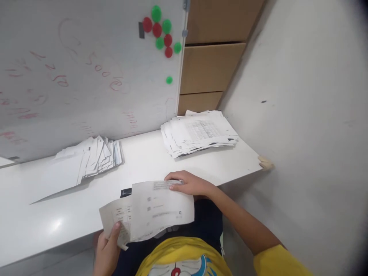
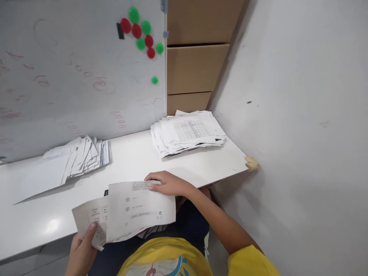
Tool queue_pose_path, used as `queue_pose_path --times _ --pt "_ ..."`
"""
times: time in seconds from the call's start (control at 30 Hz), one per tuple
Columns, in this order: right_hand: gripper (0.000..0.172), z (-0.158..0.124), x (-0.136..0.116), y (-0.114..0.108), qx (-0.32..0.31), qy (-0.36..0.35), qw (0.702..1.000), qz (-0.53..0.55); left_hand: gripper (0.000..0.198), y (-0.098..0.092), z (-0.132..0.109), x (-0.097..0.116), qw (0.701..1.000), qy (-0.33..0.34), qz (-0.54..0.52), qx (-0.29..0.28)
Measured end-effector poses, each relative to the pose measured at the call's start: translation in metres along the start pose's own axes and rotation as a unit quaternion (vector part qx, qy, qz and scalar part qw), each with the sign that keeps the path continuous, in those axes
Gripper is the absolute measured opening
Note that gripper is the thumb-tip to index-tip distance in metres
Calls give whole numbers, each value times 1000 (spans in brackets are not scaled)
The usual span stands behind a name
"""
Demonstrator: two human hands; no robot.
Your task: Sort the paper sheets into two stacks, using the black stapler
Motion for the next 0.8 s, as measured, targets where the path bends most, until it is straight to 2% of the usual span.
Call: queue_pose_path --times 0.13,0.23,0.33,0.47,0.6,0.7,0.8 --pt "24 -5 -8 -5 49 -36 993 -102 48 27 -4 5 998 -65 -25 12" --pt "26 -3 -4 -7 75 -42 985 -150 45 45 -3 8 998 -53 -31 5" --pt "33 1 5 -10 82 -43 983 -158 43 54 3 7 999 -14 -39 23" --pt "41 7 20 -15 73 -55 988 -125 41 62 8 1 999 -2 -31 41" --pt "38 17 40 -20 47 -39 997 -41 40 69 7 4 998 -11 -30 48" --pt "34 24 51 -21 25 -25 999 24 44 74 6 7 998 -13 -50 33" --pt "30 30 60 -20 20 -9 998 67 49 73 9 9 999 18 -29 10"
Point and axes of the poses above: each hand's wrist, its own z-axis towards the middle knuckle, its own y-axis out of the palm, x = y × z, the point moved 8 cm from there along z, towards the middle knuckle, and after that the axes turned 15 degrees about y, right-handed, at the moved point
